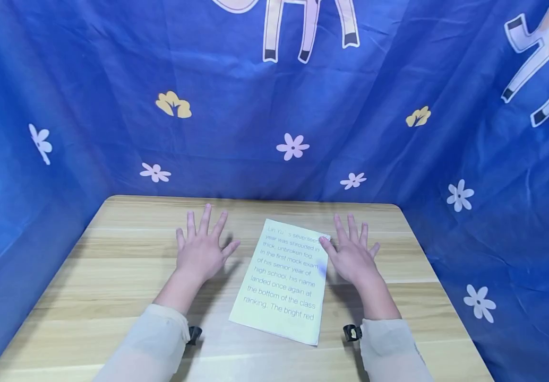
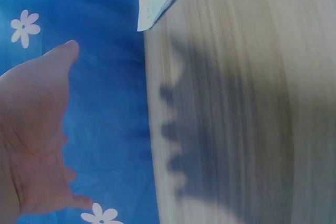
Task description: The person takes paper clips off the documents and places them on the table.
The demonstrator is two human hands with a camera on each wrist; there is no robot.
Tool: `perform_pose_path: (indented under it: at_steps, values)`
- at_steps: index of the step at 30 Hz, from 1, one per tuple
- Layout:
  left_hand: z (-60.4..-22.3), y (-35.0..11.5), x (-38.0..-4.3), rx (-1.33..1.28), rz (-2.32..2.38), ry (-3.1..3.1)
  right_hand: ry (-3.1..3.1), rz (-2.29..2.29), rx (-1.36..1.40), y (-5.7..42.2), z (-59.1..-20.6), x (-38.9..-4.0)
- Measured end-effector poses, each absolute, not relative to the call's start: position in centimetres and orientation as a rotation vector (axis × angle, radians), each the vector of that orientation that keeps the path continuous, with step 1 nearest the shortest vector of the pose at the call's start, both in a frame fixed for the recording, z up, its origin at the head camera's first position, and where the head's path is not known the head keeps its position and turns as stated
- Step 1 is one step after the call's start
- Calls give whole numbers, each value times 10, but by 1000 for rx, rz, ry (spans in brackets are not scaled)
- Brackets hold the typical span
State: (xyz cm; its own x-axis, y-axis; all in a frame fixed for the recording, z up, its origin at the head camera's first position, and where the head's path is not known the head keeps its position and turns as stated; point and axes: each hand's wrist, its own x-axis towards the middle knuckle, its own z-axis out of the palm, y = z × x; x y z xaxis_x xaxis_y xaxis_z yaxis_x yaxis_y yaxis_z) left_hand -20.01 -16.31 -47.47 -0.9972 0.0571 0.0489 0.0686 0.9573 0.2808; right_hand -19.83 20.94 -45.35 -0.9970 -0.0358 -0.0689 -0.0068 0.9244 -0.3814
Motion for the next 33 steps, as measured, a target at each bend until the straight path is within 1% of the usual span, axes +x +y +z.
perform_pose_path:
  at_steps: [6,13,17,23,33]
  values:
    - [-474,-155,-204,-96,-543,-2995,3026,-648,-48,210,-451,-196]
    - [-480,-134,-208,-25,-985,-2962,3018,-786,-30,213,-457,-194]
    - [-493,-116,-212,17,-1103,-2981,3029,-847,-31,218,-462,-196]
    - [-514,-92,-216,86,-1096,-3040,3055,-966,-15,227,-471,-199]
    - [-516,-68,-211,124,-843,-3135,2921,-1122,127,229,-489,-201]
